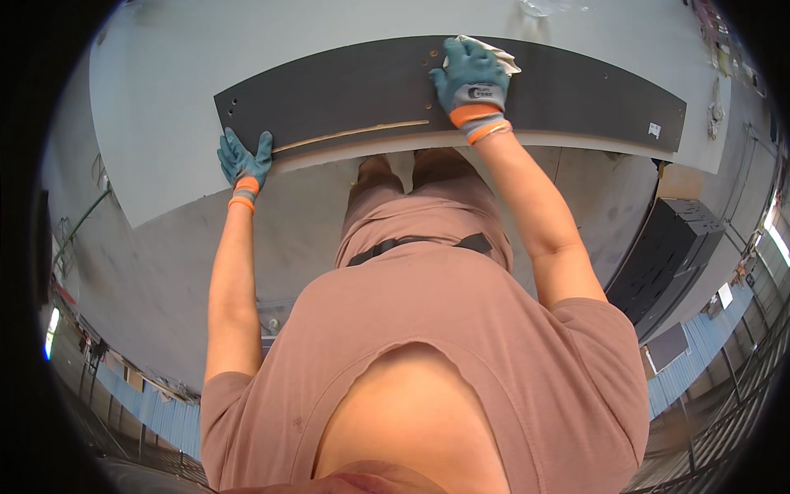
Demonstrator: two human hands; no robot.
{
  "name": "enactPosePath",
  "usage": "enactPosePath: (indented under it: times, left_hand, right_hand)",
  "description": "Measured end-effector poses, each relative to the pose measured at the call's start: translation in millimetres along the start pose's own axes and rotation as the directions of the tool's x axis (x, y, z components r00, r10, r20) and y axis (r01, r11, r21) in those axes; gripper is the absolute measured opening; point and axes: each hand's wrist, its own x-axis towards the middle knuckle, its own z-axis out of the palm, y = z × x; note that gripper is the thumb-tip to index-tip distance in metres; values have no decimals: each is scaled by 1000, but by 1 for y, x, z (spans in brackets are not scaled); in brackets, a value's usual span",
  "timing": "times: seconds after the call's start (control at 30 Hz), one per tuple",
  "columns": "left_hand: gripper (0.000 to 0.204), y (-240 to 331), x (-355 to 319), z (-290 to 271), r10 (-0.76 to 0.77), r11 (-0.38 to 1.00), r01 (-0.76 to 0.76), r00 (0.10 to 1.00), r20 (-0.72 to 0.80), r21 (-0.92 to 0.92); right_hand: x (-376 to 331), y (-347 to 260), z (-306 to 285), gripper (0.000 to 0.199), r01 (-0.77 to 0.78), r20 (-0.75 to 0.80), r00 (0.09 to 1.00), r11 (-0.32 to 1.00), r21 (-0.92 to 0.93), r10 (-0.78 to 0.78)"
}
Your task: The person wipes a dark rectangular panel on a white workbench with a cloth, repeatedly refilling the cloth from a water bottle. The person then uses a black marker to draw a line along the panel's edge before resuming wiping.
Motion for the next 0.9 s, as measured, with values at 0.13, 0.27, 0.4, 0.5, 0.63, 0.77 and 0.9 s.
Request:
enactPosePath:
  times: [0.13,0.27,0.4,0.5,0.63,0.77,0.9]
  left_hand:
    - [121,-1,-1,1,14,1000,-14,1000,-10,-3]
    - [121,-1,0,0,27,999,-27,999,-23,-17]
    - [119,0,-1,1,56,998,-53,996,-69,45]
    - [119,1,-4,1,40,998,-36,996,-75,48]
    - [119,0,-5,0,34,999,-33,998,-58,28]
    - [121,0,-3,2,36,999,-36,998,-42,-3]
    - [121,2,-3,2,21,1000,-21,999,-31,-6]
  right_hand:
    - [23,-16,6,38,-265,613,768,964,38,187]
    - [34,-17,11,34,-228,562,807,974,14,181]
    - [43,-34,21,32,-199,627,765,980,17,145]
    - [44,-36,23,32,-189,610,778,982,6,146]
    - [47,-15,17,38,-200,612,773,980,-13,165]
    - [46,-33,21,39,-226,588,792,973,33,164]
    - [43,-39,20,36,-204,601,796,968,147,77]
